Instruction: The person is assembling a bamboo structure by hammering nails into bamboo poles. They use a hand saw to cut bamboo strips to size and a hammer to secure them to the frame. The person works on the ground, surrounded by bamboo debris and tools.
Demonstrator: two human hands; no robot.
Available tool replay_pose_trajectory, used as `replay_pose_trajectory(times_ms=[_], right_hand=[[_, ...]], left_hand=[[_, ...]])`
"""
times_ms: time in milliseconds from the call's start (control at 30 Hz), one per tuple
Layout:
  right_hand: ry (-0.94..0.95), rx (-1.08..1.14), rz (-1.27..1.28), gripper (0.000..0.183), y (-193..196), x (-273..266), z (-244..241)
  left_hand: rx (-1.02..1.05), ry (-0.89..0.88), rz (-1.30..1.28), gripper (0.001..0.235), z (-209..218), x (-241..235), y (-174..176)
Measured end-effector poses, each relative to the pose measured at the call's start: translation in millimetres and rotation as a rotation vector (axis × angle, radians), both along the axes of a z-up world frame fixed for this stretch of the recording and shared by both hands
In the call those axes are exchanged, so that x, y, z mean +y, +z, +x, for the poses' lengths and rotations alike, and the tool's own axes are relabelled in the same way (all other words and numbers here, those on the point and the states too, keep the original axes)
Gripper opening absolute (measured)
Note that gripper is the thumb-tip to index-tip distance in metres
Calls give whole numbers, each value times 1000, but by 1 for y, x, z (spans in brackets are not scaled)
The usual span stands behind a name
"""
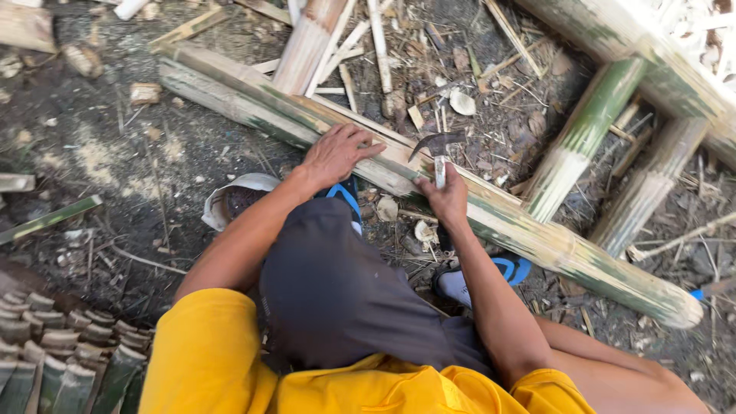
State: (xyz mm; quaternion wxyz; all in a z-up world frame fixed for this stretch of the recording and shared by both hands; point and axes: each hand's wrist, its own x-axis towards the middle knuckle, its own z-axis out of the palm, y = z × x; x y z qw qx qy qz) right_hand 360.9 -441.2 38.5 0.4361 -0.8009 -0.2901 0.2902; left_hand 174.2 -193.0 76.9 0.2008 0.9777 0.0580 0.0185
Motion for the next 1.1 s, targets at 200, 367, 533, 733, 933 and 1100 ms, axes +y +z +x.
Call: replay_pose_trajectory(times_ms=[200,367,533,733,933,1100], right_hand=[[-56,48,-140,24,15,7,-4],[-88,-28,-251,25,24,13,-9],[-41,-18,-33,20,7,4,-1],[-157,77,-89,23,-7,-6,-1],[-157,-65,-45,29,-10,-4,-6],[-191,-82,-92,40,-5,-1,-7]], left_hand=[[-2,460,-280,20,-81,-14,30],[734,569,-191,27,-187,-20,-32],[779,647,-172,24,-192,-30,-105],[857,624,-193,24,-179,-1,-80],[1023,590,-307,27,-200,34,-54],[743,462,-206,26,-135,124,106]])
